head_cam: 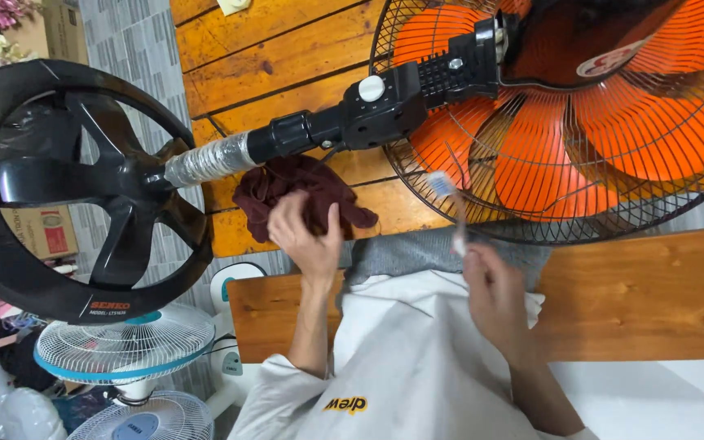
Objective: Cleaning an electric fan using a cloth and a toothbrush
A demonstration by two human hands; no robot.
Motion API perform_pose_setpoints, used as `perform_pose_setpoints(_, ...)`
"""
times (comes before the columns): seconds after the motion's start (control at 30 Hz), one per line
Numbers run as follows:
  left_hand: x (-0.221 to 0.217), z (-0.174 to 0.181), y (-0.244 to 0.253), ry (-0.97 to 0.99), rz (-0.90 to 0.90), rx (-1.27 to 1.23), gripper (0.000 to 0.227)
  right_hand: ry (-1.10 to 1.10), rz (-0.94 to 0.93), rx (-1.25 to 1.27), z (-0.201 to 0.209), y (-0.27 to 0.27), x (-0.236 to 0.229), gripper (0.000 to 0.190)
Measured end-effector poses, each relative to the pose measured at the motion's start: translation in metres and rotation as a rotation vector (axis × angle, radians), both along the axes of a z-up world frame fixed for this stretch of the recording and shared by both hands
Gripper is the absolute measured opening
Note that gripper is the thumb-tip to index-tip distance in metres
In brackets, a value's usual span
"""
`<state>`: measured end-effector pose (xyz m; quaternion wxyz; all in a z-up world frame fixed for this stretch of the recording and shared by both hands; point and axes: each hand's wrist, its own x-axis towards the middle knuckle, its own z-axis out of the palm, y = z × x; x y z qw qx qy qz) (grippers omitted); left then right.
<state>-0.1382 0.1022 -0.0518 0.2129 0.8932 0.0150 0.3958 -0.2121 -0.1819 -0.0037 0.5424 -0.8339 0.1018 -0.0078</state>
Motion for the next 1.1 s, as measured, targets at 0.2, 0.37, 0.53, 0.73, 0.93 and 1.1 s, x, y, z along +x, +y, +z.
perform_pose_setpoints(0.2, -0.009, -0.046, 0.049, 0.164, 0.098, -0.09, 0.027, 0.086, 0.269, 0.097, -0.003, 0.053, 0.015, 0.027)
perform_pose_setpoints(0.37, 0.008, 0.002, -0.008, 0.148, -0.026, -1.732, 0.059, 0.067, 0.469, 0.139, -0.034, 0.127, 0.051, 0.029)
perform_pose_setpoints(0.53, 0.035, -0.044, -0.012, 0.321, 0.042, -1.185, 0.067, 0.098, 0.613, -0.208, -0.014, 0.126, 0.057, 0.035)
perform_pose_setpoints(0.73, 0.061, -0.044, -0.006, 0.404, 0.167, -1.247, 0.052, 0.164, 0.598, 0.181, -0.046, 0.091, 0.053, 0.023)
perform_pose_setpoints(0.93, 0.044, -0.012, -0.035, 0.415, -0.114, -1.046, 0.055, 0.246, 0.431, 0.55, -0.072, 0.103, 0.066, 0.027)
perform_pose_setpoints(1.1, 0.065, -0.075, -0.01, 0.24, -0.128, -1.114, 0.028, 0.177, 0.447, 0.222, -0.039, 0.081, 0.057, 0.025)
